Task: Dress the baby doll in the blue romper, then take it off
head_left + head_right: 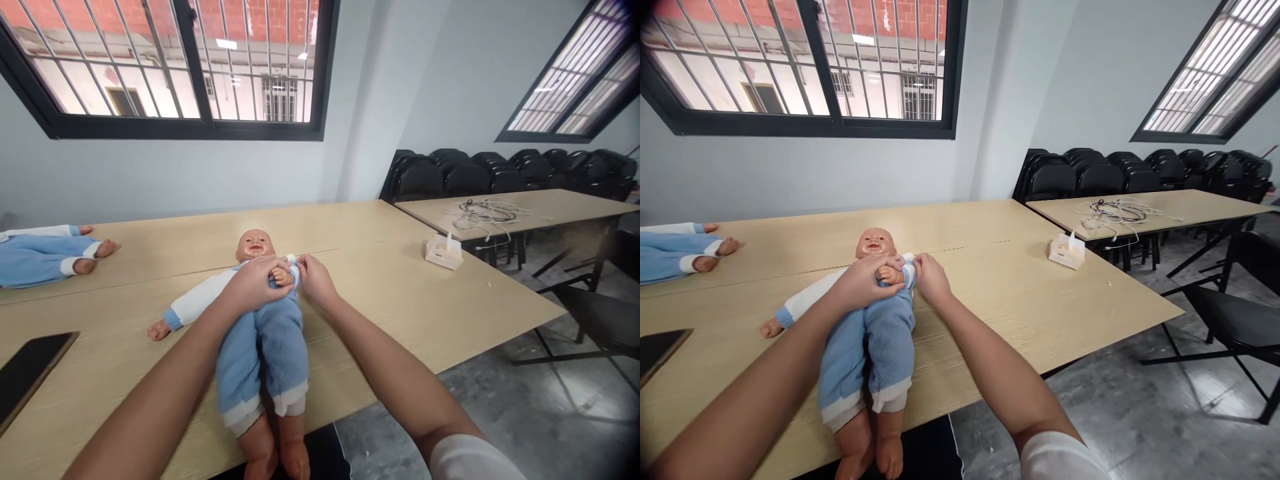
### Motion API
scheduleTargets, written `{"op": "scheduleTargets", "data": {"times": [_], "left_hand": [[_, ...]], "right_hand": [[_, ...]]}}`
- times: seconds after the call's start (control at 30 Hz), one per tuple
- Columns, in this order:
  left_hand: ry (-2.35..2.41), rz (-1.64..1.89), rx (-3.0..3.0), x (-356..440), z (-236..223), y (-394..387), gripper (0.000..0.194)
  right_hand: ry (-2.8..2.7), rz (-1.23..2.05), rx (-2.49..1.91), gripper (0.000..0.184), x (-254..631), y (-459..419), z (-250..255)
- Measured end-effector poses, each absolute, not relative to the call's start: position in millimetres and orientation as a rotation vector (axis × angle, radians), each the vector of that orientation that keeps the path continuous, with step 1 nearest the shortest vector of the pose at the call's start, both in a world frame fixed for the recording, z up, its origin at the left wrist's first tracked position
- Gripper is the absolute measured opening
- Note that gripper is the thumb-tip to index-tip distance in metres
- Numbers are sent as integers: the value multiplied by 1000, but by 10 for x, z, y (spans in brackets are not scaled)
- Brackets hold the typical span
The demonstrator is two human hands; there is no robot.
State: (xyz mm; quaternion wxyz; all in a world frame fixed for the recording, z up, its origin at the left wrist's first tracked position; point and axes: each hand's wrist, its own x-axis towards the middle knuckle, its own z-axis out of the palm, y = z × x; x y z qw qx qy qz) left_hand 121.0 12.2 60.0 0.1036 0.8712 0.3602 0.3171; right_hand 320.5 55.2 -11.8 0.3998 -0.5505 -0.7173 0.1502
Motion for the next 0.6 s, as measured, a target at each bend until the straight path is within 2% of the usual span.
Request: {"op": "scheduleTargets", "data": {"times": [0.37,0.47,0.6], "left_hand": [[836,787,2632,1294,744,-158,32],[815,891,2481,1229,823,-164,37],[868,1199,2266,1141,856,-63,31]], "right_hand": [[-1817,398,-1435,18,3262,736,-140],[-1867,500,-1443,25,3246,778,-155],[-1780,718,-1362,29,3205,757,-134]]}}
